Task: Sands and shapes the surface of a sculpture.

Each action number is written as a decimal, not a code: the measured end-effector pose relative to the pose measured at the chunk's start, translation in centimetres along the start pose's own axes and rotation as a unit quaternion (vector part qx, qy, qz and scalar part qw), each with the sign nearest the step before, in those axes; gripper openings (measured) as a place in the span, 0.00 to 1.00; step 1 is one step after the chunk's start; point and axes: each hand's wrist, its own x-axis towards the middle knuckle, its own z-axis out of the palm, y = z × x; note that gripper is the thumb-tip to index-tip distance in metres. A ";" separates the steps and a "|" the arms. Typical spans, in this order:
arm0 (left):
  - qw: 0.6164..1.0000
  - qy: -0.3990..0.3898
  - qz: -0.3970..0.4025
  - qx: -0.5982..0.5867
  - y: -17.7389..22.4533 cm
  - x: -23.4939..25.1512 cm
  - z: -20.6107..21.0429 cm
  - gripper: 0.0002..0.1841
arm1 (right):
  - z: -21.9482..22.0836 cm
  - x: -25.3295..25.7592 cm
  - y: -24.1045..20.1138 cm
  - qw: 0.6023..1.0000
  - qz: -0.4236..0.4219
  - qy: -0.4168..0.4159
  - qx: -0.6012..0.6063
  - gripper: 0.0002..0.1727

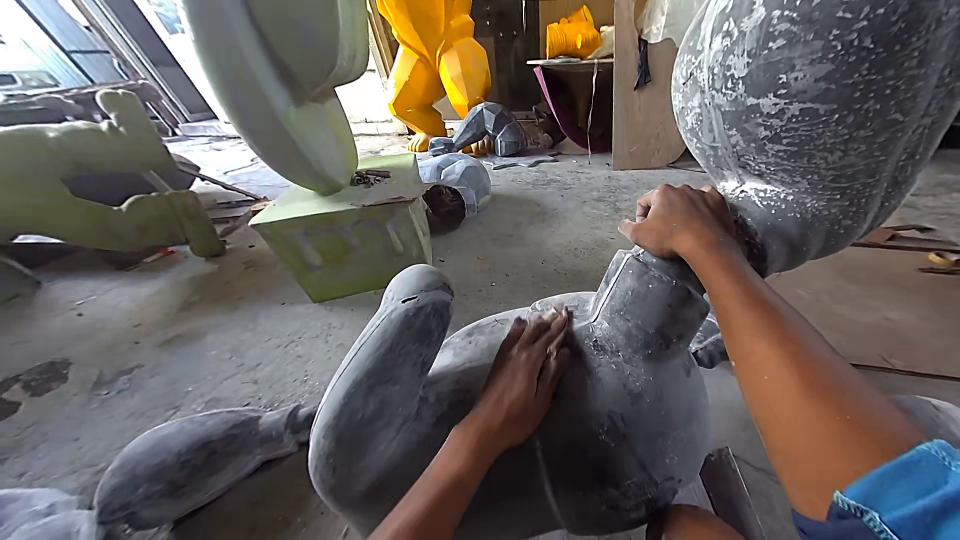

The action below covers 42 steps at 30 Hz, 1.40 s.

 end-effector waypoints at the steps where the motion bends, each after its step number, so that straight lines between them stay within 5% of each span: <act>1: 1.000 0.009 0.019 -0.001 0.3 -1.2 -0.1 0.29 | 0.1 0.0 0.0 1.000 -0.002 0.006 0.005 0.28; 8: 0.999 0.023 0.033 0.000 0.0 3.3 0.2 0.28 | -0.1 -0.2 -0.1 1.000 0.002 0.006 0.005 0.28; 21: 0.998 -0.030 0.049 0.027 1.1 1.7 -0.8 0.34 | 0.0 -0.2 0.0 1.000 0.011 0.018 0.010 0.29; 42: 0.988 -0.068 0.107 0.092 0.7 3.9 -2.2 0.27 | 0.0 -0.2 -0.3 0.999 0.021 0.019 0.024 0.27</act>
